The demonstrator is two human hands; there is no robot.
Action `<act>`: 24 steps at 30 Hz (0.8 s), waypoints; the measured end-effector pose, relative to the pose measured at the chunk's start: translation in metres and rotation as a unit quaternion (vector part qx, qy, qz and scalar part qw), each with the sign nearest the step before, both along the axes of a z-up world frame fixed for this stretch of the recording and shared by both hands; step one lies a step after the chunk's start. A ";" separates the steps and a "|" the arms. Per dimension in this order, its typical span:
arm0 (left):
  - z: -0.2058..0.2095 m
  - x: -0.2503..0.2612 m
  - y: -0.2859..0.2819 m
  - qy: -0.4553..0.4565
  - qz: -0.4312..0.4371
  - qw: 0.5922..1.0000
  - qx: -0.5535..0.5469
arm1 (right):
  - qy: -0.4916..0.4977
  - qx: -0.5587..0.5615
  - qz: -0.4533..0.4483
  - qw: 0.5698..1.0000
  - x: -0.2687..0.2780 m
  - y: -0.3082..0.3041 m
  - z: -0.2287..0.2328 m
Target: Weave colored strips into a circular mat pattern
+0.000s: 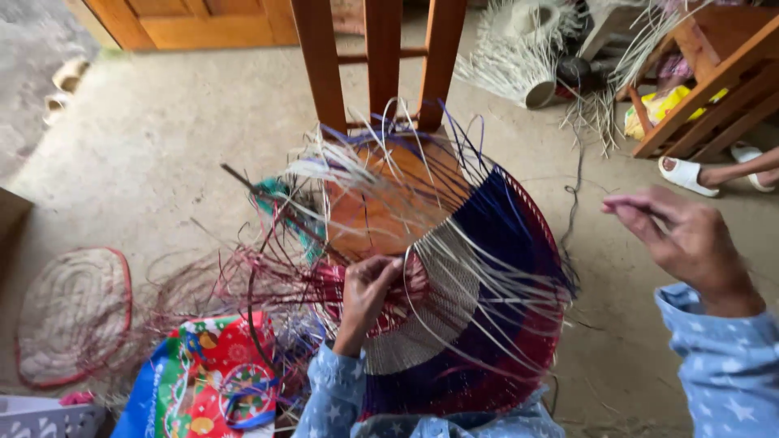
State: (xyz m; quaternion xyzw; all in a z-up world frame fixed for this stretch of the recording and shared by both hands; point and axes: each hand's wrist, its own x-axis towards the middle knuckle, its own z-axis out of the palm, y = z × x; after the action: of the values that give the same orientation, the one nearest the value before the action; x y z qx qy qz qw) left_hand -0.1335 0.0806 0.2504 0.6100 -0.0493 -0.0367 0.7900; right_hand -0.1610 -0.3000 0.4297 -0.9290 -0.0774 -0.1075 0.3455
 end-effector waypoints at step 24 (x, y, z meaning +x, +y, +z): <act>0.019 -0.029 0.007 -0.061 0.028 0.997 0.028 | 0.304 0.443 0.206 0.818 0.146 0.070 -0.030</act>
State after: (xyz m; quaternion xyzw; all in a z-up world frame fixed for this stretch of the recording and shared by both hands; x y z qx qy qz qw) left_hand -0.1624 0.0876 0.2698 0.6345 -0.0792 0.0215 0.7685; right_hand -0.0146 -0.2302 0.3998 -0.6237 -0.1024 0.2316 0.7395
